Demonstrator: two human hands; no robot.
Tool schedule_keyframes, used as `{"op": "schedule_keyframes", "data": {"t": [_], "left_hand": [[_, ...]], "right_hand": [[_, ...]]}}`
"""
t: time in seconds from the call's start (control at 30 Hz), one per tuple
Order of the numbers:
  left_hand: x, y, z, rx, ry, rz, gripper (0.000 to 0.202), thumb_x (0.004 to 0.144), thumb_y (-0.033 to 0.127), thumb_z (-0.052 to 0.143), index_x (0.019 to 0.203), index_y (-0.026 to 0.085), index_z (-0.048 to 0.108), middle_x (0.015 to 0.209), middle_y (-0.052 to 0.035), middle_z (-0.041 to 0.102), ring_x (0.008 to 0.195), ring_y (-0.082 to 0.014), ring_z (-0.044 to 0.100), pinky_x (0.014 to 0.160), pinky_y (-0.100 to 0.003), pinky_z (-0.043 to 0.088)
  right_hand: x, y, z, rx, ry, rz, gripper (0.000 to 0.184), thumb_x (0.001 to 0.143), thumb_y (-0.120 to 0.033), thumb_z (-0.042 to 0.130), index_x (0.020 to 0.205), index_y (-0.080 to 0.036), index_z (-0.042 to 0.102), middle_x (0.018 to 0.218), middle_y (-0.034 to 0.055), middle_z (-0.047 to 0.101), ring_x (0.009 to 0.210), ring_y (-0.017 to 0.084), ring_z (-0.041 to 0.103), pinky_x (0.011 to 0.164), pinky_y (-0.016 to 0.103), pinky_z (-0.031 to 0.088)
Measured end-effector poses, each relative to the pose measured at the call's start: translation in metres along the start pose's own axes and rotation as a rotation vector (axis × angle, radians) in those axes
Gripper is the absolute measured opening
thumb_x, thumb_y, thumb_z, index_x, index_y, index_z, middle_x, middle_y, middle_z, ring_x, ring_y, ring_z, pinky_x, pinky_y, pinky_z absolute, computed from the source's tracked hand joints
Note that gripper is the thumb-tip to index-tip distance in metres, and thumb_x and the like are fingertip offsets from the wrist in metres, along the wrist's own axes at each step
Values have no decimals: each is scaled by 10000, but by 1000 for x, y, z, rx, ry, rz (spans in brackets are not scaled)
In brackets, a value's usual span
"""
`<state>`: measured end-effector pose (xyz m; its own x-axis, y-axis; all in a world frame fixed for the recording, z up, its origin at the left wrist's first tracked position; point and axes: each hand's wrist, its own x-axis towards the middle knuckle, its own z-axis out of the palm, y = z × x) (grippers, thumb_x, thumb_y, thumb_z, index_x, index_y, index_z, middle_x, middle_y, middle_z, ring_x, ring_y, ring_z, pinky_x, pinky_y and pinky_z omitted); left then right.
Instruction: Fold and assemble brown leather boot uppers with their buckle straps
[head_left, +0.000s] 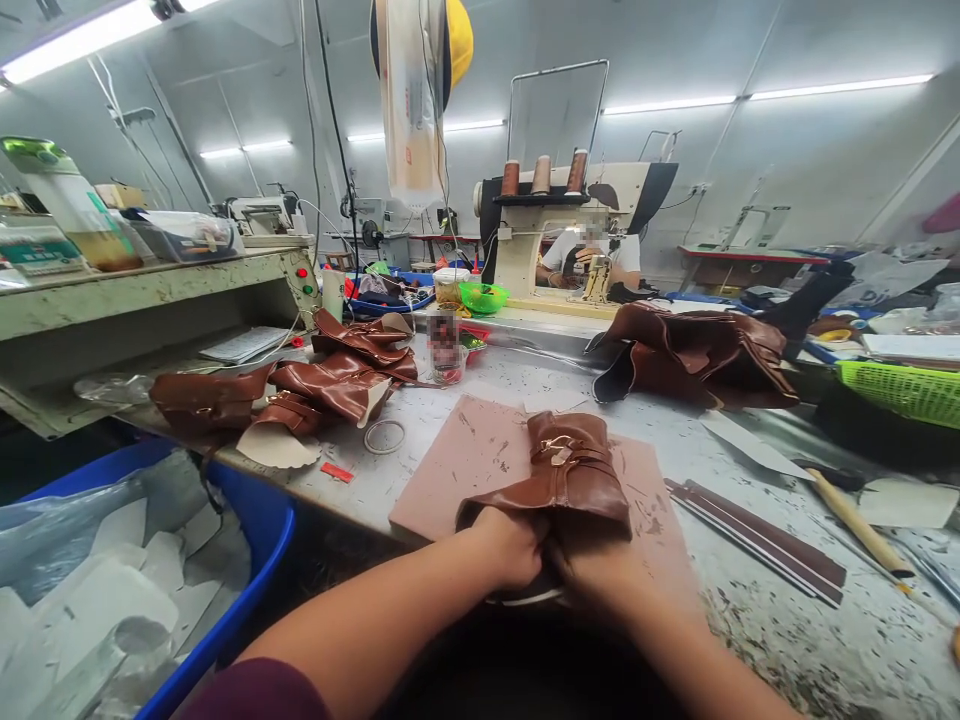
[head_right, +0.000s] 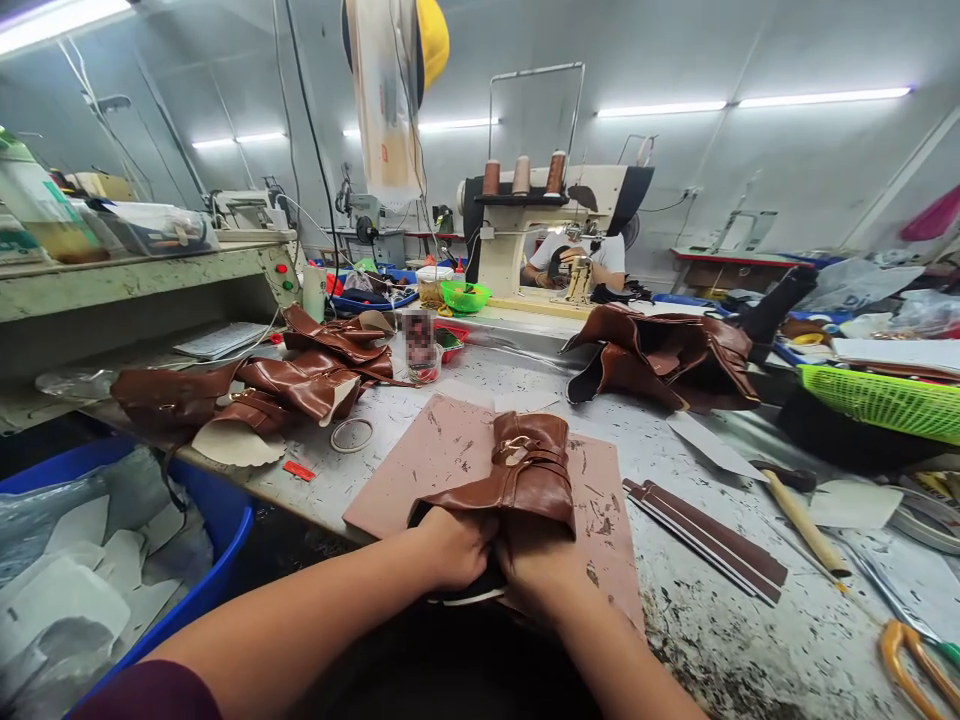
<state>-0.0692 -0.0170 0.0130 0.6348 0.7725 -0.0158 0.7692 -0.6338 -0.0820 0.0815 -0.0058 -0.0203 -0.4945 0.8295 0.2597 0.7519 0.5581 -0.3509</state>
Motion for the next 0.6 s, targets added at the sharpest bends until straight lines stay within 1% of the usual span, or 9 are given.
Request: {"op": "schedule_keyframes", "data": {"t": [0.07,0.13,0.23,0.3,0.37,0.4,0.43,0.5,0.6], "left_hand": [[-1,0,-2,5,21,40,335,787,308,503,977,65,635,1105,-171,608,1122,-331,490,1060,-465,261],[-4,-3,-4,0,57,85,351,782,325,516,1018,84,611,1195,-159,559,1214,-323,403,1081,-437,235],[-9,-10,-2,-32,64,106,336,801,321,499,1029,94,596,1179,-156,566,1198,-314,425,1060,-433,274],[-16,-13,4,-74,60,155,480,790,422,515,1106,62,552,1199,-187,546,1166,-327,455,1040,-431,305],[-25,-14,11,-122,71,273,719,722,525,559,1225,22,450,1280,-223,471,1206,-342,411,1051,-415,292],[-29,-13,15,-142,75,335,802,692,529,577,1269,3,393,1322,-239,422,1240,-350,367,1063,-410,272],[-32,-12,17,-158,77,387,825,683,494,583,1294,-10,355,1347,-249,386,1266,-356,328,1075,-410,249],[-35,-7,16,-182,64,443,769,691,371,550,1308,-34,331,1358,-263,365,1290,-361,287,1091,-414,209],[-34,-3,-4,-288,21,431,658,717,270,460,1292,-37,377,1325,-255,418,1296,-347,289,1101,-431,178]], "right_hand": [[-11,-2,2,-20,-46,-2,342,798,-247,422,1069,-187,621,1044,135,647,1042,317,558,918,427,426],[-22,-5,1,-41,-86,2,394,790,-266,448,1147,-159,577,1165,144,597,1130,317,502,967,440,393],[-43,-12,-2,-119,-151,-17,511,801,-347,488,1263,-130,492,1285,161,515,1219,324,422,994,480,367],[-60,-18,-6,-181,-179,-52,590,803,-386,502,1311,-93,439,1324,179,472,1245,333,388,994,502,364],[-75,-23,-10,-213,-169,-97,570,804,-361,507,1297,-80,456,1323,179,473,1234,326,404,984,483,384],[-81,-25,-12,-218,-147,-118,512,809,-326,504,1265,-93,496,1290,167,513,1196,314,451,968,464,404],[-84,-26,-13,-223,-108,-135,453,812,-287,497,1227,-109,535,1233,154,564,1133,300,507,942,447,429],[-82,-25,-17,-254,24,-176,381,821,-221,468,1172,-118,575,1126,136,631,1018,278,574,895,433,454],[-65,-19,-32,-334,277,-296,321,845,-137,414,1103,-105,602,982,115,683,901,245,612,913,441,421]]}}
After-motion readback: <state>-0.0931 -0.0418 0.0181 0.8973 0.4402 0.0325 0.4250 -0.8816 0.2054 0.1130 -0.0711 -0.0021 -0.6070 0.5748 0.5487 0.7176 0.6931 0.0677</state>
